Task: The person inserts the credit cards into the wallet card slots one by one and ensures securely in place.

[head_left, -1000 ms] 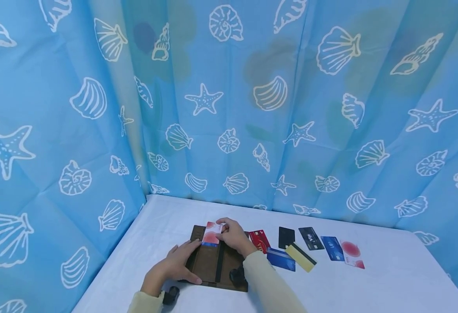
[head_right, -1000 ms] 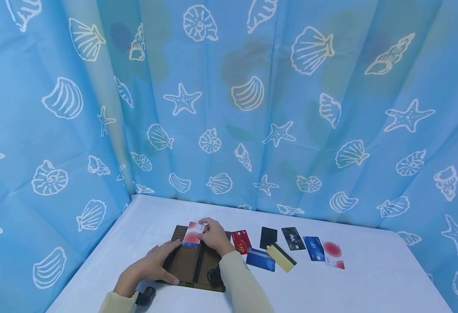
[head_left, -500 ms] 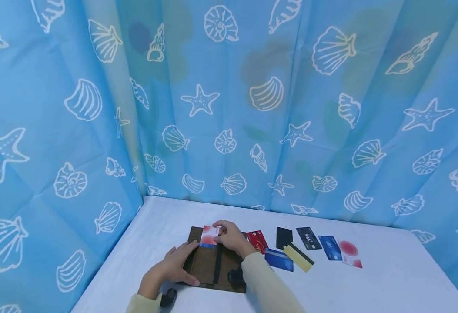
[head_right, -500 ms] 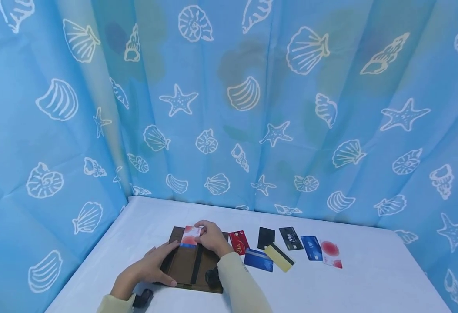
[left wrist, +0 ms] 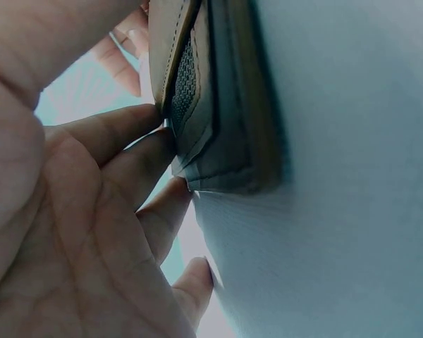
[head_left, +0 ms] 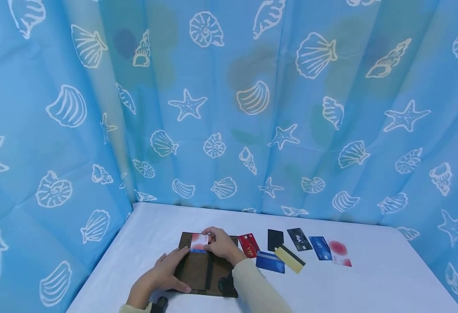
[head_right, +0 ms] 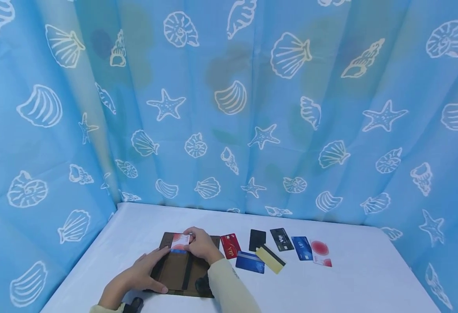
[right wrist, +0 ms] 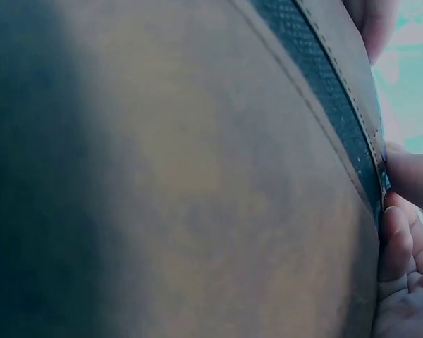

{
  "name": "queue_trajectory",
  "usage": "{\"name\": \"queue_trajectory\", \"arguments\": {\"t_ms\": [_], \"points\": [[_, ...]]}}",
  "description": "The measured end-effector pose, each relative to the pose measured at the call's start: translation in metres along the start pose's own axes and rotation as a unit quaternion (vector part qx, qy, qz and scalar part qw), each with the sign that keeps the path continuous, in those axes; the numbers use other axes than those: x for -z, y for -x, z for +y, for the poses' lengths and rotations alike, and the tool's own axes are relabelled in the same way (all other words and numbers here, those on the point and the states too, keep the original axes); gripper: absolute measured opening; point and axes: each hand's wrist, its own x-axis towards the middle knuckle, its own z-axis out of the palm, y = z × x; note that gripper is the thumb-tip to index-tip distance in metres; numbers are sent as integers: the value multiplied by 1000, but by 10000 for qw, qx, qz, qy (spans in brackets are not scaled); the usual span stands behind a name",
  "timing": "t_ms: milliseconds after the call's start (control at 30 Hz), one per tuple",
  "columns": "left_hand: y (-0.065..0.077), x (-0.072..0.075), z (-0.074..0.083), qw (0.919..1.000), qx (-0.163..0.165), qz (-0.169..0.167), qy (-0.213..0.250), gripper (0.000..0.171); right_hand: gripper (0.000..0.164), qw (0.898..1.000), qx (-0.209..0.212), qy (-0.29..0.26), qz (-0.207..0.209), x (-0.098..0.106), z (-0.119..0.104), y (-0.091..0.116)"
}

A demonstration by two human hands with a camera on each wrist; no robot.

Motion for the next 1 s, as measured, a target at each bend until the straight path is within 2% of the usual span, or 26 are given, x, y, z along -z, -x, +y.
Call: {"name": "queue_trajectory", "arguments": {"t_ms": [300,667,1000], "points": [[3,-5,-5,9996,241,-78,134,105,31,9999,-47,-123,-19,-9,-2,7],[2,-6,1,9994,267,-20,240,104,26,9997,19,-222,76,-5,3,7],[-2,0,1,9998,118,-34,142,105,26,9994,110,-251,223,-4,2,4]]}}
